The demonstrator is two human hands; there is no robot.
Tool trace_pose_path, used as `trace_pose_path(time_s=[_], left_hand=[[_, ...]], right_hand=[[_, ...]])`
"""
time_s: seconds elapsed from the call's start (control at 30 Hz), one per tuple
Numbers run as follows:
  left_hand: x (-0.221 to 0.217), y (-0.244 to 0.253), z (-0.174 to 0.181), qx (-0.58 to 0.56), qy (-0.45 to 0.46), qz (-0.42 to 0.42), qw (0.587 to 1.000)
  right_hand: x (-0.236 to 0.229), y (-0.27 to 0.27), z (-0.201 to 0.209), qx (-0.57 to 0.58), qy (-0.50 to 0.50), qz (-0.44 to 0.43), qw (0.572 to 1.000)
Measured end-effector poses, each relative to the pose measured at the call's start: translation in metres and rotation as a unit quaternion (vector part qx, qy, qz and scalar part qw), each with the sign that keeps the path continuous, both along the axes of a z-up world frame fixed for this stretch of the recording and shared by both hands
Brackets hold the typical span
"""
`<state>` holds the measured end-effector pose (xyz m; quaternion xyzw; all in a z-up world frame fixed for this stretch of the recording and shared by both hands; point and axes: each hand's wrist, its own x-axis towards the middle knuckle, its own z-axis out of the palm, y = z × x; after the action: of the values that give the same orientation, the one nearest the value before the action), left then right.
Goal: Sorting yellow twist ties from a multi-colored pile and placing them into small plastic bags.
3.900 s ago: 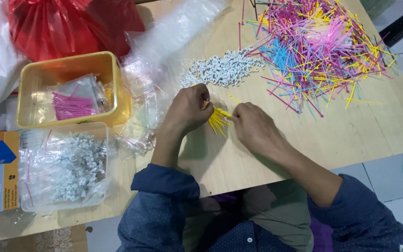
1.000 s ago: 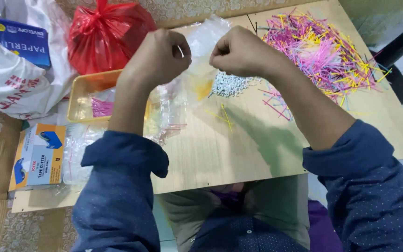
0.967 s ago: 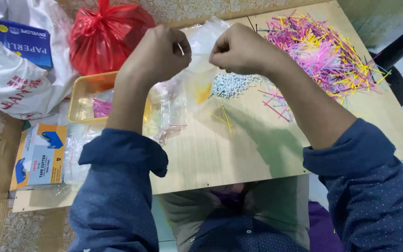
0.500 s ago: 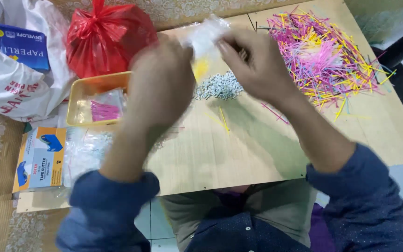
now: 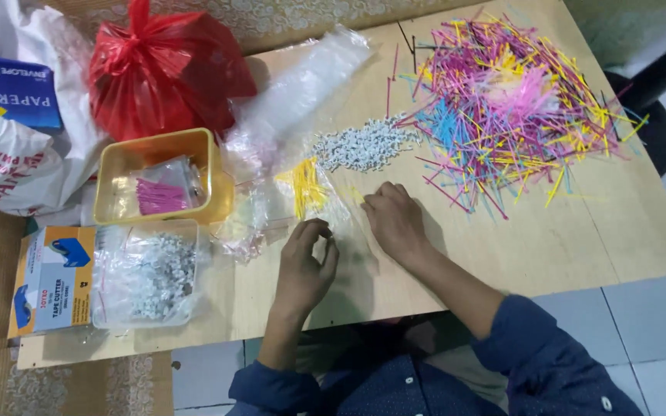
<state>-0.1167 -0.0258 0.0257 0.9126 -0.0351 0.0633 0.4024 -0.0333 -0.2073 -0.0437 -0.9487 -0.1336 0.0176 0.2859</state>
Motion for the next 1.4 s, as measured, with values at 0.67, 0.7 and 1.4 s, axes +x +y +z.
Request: trace_pose_path(time_s=[0.67,0.7,1.4], left_hand=[[0.102,-0.05,-0.11,0.26,-0.177,-0.164,0.935],[0.105,-0.049,-0.112,0.261,-0.177,-0.169,0.934],[0.087,-0.033,-0.09,0.124,-0.122,-0.189,0.966]], right_hand=[[-0.024,-0.048,0.017,0.05,-0.048,-0.003,0.998],[-0.021,-0.052,0.016,0.051,-0.047,-0.007,0.998],[-0.013,-0.066,-0.006,0.285,-0.098,-0.086,0.95]])
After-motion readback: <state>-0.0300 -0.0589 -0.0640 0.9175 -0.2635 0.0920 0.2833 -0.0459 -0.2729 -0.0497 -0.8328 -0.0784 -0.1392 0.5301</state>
